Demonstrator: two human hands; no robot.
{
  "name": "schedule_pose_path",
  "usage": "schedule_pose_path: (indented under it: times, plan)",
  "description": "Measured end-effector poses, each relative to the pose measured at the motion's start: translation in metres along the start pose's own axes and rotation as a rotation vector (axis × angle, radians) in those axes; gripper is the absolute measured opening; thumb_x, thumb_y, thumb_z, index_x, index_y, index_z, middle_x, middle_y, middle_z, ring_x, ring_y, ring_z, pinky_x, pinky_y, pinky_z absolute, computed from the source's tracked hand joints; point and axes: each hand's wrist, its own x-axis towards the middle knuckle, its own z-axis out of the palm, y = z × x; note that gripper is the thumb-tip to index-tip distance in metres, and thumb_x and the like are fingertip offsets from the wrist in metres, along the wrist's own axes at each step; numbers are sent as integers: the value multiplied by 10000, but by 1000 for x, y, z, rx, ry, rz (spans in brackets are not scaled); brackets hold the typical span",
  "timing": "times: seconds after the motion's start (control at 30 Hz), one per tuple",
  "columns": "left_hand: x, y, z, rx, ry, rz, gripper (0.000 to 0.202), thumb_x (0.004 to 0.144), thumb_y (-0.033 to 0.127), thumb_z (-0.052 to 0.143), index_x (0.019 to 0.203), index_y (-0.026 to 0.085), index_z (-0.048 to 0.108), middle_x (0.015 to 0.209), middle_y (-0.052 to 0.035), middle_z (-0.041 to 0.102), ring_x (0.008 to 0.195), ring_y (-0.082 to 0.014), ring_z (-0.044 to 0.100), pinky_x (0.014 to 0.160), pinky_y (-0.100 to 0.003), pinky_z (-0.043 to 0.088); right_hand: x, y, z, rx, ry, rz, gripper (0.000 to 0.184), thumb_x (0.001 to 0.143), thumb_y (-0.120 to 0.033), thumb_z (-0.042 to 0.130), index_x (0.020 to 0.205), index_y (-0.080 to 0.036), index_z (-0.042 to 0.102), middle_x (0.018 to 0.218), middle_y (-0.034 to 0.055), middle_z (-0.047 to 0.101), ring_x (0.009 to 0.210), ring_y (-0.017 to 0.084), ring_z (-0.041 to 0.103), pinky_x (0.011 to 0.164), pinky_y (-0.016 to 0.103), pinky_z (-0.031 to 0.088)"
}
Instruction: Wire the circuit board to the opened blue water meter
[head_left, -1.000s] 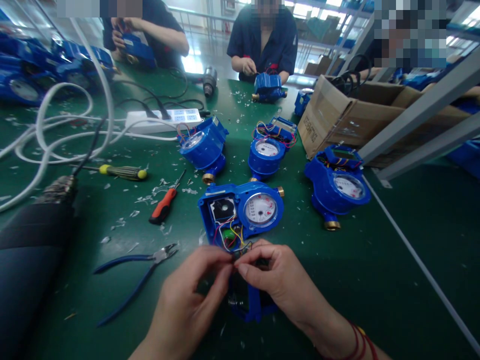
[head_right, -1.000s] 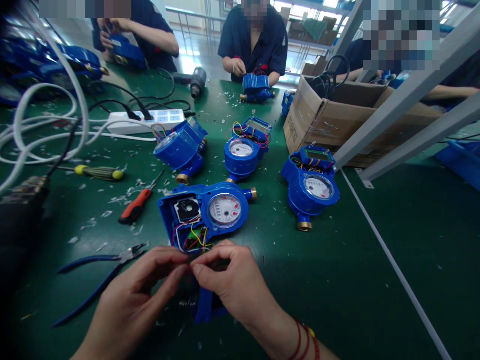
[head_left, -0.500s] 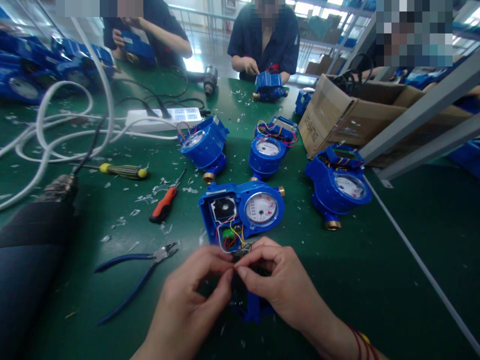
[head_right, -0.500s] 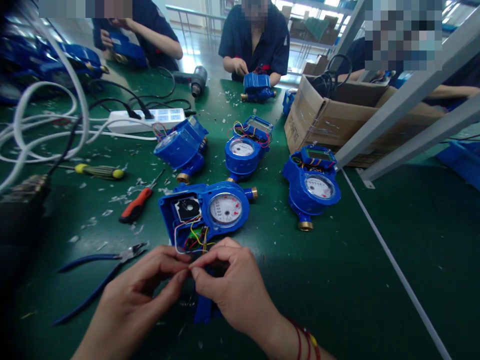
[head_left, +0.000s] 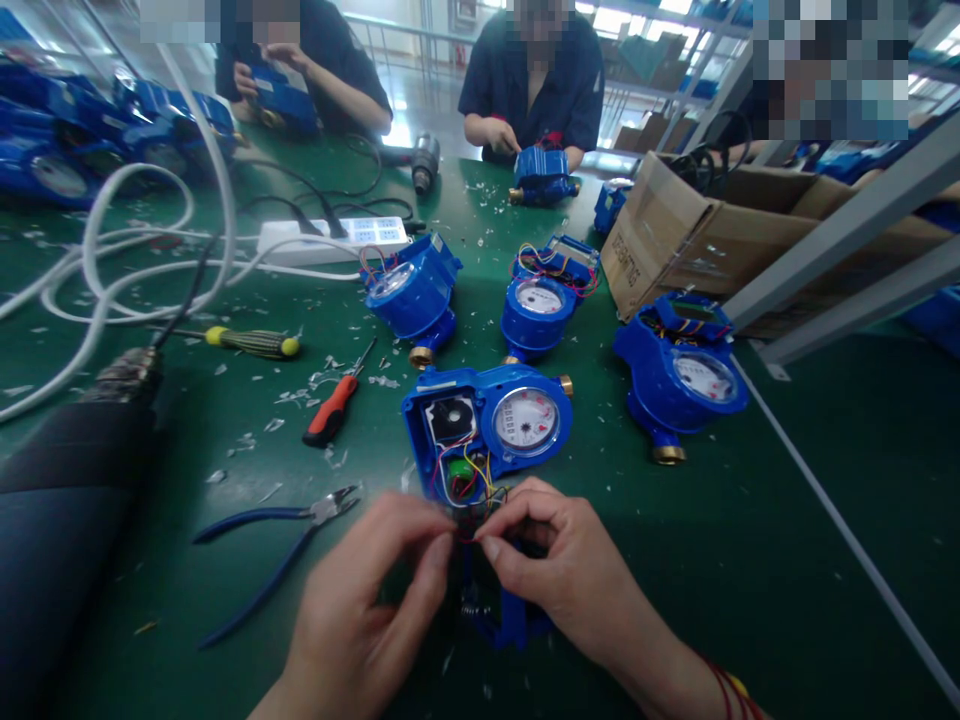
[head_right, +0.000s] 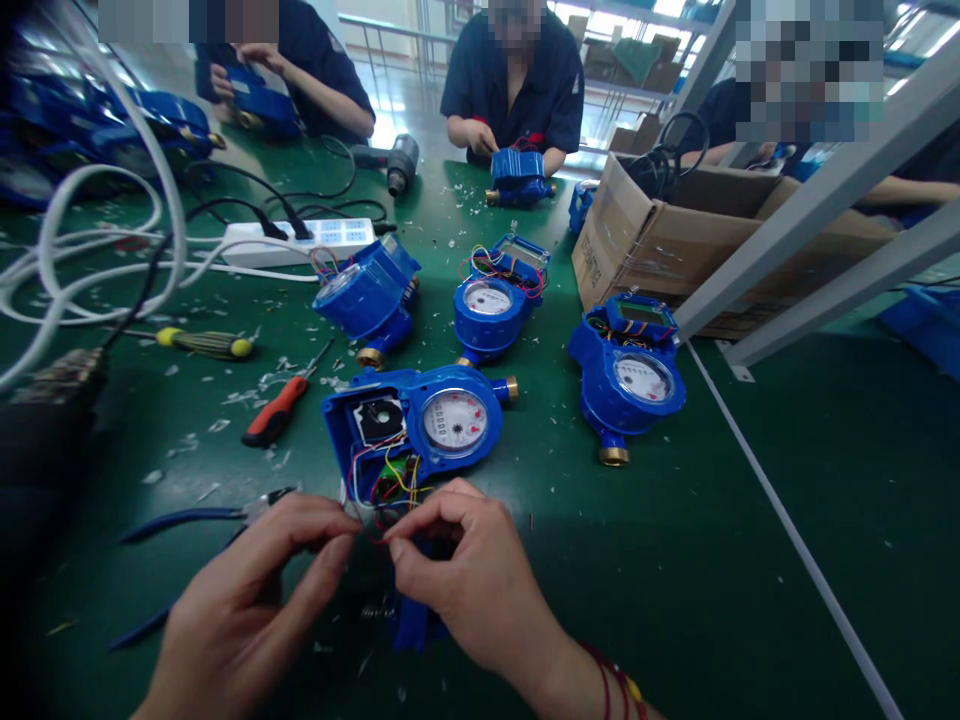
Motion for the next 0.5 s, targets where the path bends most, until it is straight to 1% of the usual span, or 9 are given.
schedule_pose_path:
  times: [0.07,0.13,0.33,0.5]
  plan:
    - [0,0,1,18,-64,58,166,808,116,542,950,202,549,847,9,555,748,-81,562,648,-170,461,0,1,0,-13,-3,-7,66,720,-155,627,746,-183,681,803,8,585,734,143,587,663,279,472]
    - [1,0,4,10,-88,76,169,806,105,544,947,198,556,839,7,553,740,-78,561,634,-167,458,-1,1,-1,-32,-4,-17,64,728,-167,624,751,-188,680,807,8,587,740,145,583,665,282,471]
    - [3,2,4,-40,-107,34,121,834,91,488,855,191,553,790,14,560,718,-77,558,636,-174,449,-4,0,0,-91,1,-25,58,722,-170,628,737,-196,678,787,1,590,737,144,575,660,283,458]
    - [2,1,3,-64,-127,10,114,833,107,497,876,199,549,792,13,562,702,-82,556,627,-184,452,-4,0,0,-104,3,-32,69,730,-167,620,749,-200,677,792,0,590,748,143,572,663,279,453]
